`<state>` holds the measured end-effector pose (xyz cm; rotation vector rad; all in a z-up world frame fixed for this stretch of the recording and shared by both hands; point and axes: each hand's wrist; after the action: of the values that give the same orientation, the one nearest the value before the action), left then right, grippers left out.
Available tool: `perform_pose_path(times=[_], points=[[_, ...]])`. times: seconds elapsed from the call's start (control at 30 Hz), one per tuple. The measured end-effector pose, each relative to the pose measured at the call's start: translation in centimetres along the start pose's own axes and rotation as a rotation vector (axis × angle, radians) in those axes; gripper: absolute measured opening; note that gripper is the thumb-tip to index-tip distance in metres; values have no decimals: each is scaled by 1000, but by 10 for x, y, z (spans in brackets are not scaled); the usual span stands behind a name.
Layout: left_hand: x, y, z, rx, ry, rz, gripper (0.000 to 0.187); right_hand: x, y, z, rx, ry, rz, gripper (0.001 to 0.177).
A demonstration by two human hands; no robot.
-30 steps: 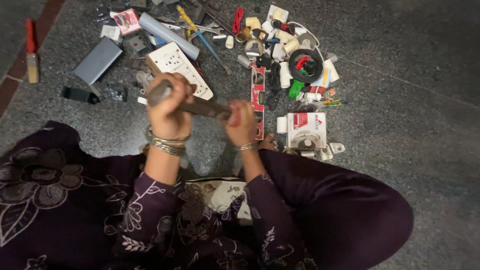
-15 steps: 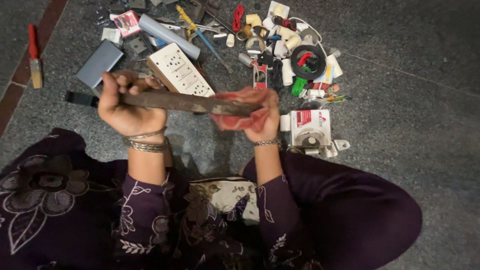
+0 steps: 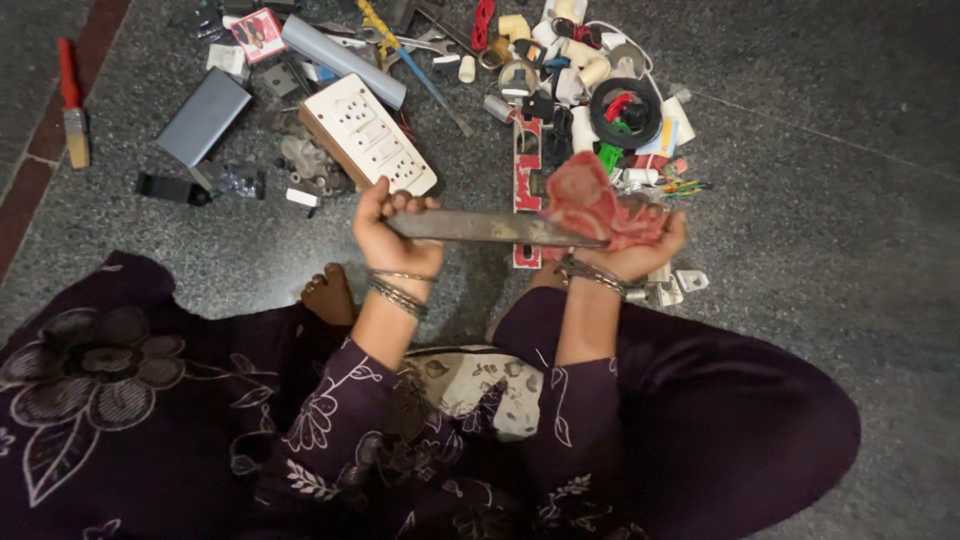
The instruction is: The person sits on the floor and wipes various tools and hardware items with a red cloth. They clean a metal bar, a hammer, a socket, a power strip, and a metal engine part, placing some items on a nearby blue shelf.
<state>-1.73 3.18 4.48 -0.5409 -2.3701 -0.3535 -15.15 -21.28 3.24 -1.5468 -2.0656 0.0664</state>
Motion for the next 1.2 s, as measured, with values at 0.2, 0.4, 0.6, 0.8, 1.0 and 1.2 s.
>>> perform_pose_path(times=[0.2,0.4,0.6,0.8,1.0,1.2], points=[[22,34,-33,-117,-431,-162,30,1,43,28,904,31,266,24],[27,57,-48,-369,-763,-139,21,-8,73,65,1107,-496,-97,29],[0,64,-94,-360,-1108,222,36,9,50,58,1146,-1015,-855,45],[-2,74,-140,-552,-822,41,42,73,86,30,1040,-1227,-790,53],[-2,28,-103,-758,-310,-567,27,104,99,11,1471,-896,438,55],[-46,-26,-51,-911,-201,-597,36,92,124,57,1286,-825,503,64]])
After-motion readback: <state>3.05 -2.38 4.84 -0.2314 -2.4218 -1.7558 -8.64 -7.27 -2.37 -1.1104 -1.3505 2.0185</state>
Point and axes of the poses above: each hand's wrist, its own x-axis away from the middle knuckle, its own z-axis out of the back of the hand, y = z × x, and after that the axes turned 15 degrees about y, right-handed
